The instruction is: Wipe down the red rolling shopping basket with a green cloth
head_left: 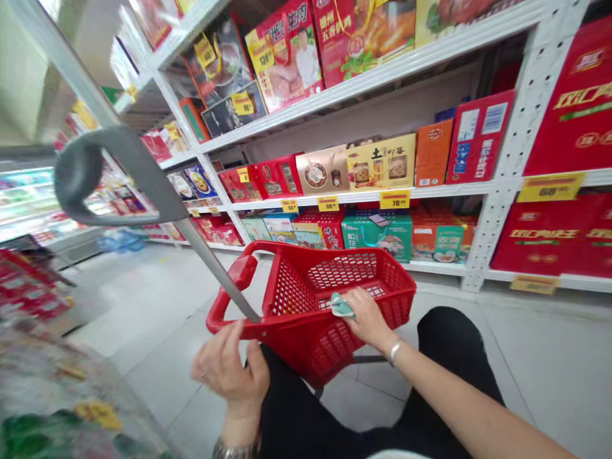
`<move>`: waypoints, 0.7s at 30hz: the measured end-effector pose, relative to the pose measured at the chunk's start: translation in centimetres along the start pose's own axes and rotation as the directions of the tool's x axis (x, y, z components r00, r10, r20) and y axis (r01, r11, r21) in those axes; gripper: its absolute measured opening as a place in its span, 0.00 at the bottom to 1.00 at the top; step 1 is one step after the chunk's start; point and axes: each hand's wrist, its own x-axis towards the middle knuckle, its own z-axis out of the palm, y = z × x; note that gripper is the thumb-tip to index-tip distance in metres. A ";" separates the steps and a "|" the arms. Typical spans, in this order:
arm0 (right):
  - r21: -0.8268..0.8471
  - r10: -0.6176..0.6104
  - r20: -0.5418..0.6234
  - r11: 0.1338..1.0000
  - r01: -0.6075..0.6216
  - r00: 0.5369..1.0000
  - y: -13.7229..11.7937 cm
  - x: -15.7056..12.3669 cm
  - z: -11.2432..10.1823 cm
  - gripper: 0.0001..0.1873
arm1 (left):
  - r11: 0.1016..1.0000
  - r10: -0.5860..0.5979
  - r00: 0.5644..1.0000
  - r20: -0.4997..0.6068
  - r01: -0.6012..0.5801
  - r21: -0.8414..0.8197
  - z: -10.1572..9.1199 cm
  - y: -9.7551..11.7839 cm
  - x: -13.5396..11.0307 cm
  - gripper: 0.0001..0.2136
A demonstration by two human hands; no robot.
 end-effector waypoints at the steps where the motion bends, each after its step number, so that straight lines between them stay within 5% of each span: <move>1: -0.002 0.000 0.004 1.000 0.000 1.000 -0.2 -0.2 0.2 0.11 | 0.995 0.044 0.995 0.087 -0.036 -0.088 0.6 0.7 0.3 0.19; 5: -0.007 -0.014 0.015 1.000 0.014 1.000 -1.1 -1.0 0.9 0.16 | 0.979 0.075 0.884 0.461 0.022 -0.202 4.2 2.8 1.7 0.14; 8: -0.012 -0.032 0.023 0.999 0.032 0.999 -1.4 -1.3 0.7 0.20 | 0.994 -0.077 0.691 0.719 0.111 0.000 7.5 3.3 2.5 0.20; 10: -0.024 -0.038 0.023 0.999 0.038 0.999 -1.0 -1.6 0.3 0.21 | 0.984 -0.178 0.556 0.812 0.098 0.149 9.1 3.3 2.5 0.26; 12: -0.048 -0.036 0.008 0.998 0.036 0.999 0.2 -2.2 -0.4 0.21 | 0.977 -0.207 0.466 0.860 0.062 0.202 9.9 3.2 2.3 0.30; 14: -0.079 -0.023 -0.025 0.997 0.021 0.999 2.2 -3.1 -1.4 0.21 | 0.978 -0.201 0.434 0.878 0.040 0.204 10.2 3.1 2.0 0.31; 21: -0.165 0.184 -0.068 0.967 -0.193 0.981 11.3 -6.4 -6.0 0.14 | 0.975 -0.209 0.460 0.863 0.034 0.219 10.7 3.2 1.8 0.32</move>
